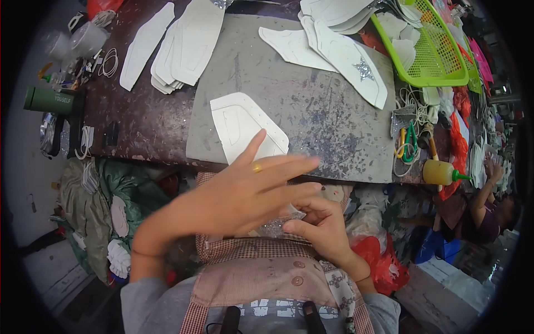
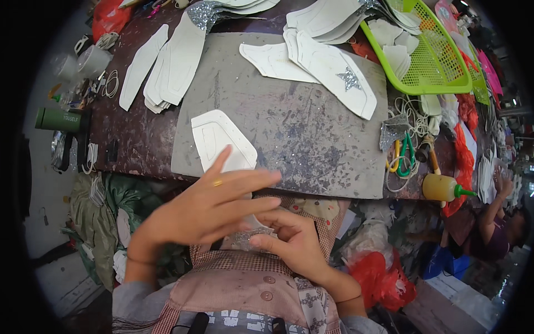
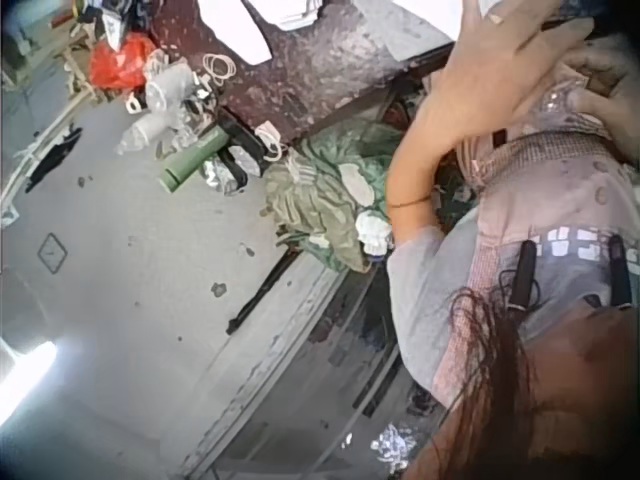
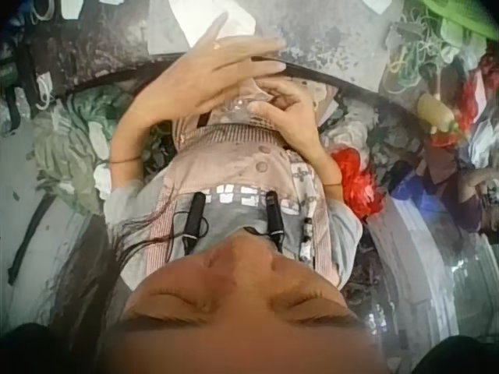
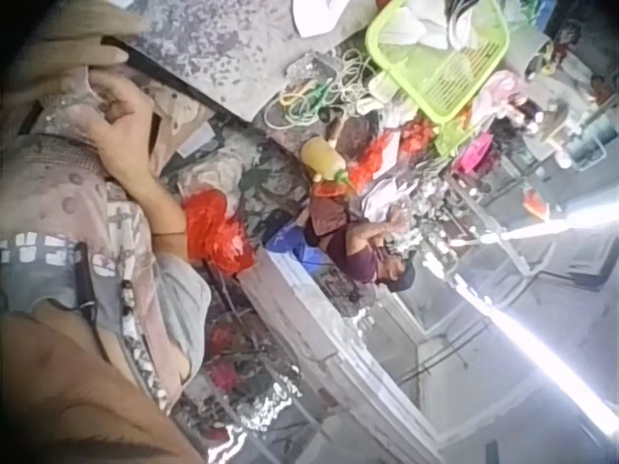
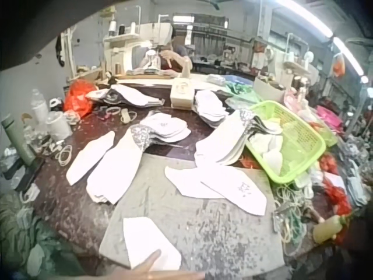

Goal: The person sits at a workbench in a workshop and repeatedly picks up white shoe-shaped paper cutouts. They apply a silver glitter star sticker to the center of each cutout, press it down, and place the finished item into a green plastic basket. The process is repetitive and involves handling materials by hand.

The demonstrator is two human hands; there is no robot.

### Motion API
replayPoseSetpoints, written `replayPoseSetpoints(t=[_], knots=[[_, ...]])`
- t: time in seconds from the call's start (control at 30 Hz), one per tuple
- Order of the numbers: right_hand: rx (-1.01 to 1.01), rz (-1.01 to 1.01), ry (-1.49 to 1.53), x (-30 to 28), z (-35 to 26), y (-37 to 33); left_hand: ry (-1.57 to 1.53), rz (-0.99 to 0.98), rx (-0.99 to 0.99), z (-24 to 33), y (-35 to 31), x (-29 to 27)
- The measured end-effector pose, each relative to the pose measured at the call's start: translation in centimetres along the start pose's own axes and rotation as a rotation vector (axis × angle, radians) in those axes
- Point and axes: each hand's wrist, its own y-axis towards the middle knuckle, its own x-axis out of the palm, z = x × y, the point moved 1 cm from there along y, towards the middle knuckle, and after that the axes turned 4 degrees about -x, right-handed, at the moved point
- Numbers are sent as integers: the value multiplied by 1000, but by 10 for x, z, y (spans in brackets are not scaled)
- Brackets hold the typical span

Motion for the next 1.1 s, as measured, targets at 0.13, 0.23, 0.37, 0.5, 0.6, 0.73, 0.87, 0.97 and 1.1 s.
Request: replayPoseSetpoints(t=[0.13,0.23,0.37,0.5,0.6,0.73,0.87,0.97,1.1], knots=[[8,83,184,-12,-9,-8,-263,-198,50,-29,13,17],[-109,145,333,-24,-20,-16,-214,-85,82,-34,15,23],[-315,186,135,-38,-27,-28,-338,6,36,-19,16,12],[-156,106,7,-22,-26,-22,-279,54,30,-8,15,10],[-66,135,55,-10,-25,-20,-296,34,3,-7,12,9],[-11,61,48,-4,-30,-18,-287,83,-10,-9,12,11],[-43,126,-41,-7,-27,-21,-275,100,-6,-6,12,10],[-40,126,-2,2,-27,-16,-257,124,0,-4,13,13],[-21,111,-78,3,-26,-13,-238,110,11,-5,10,13]])
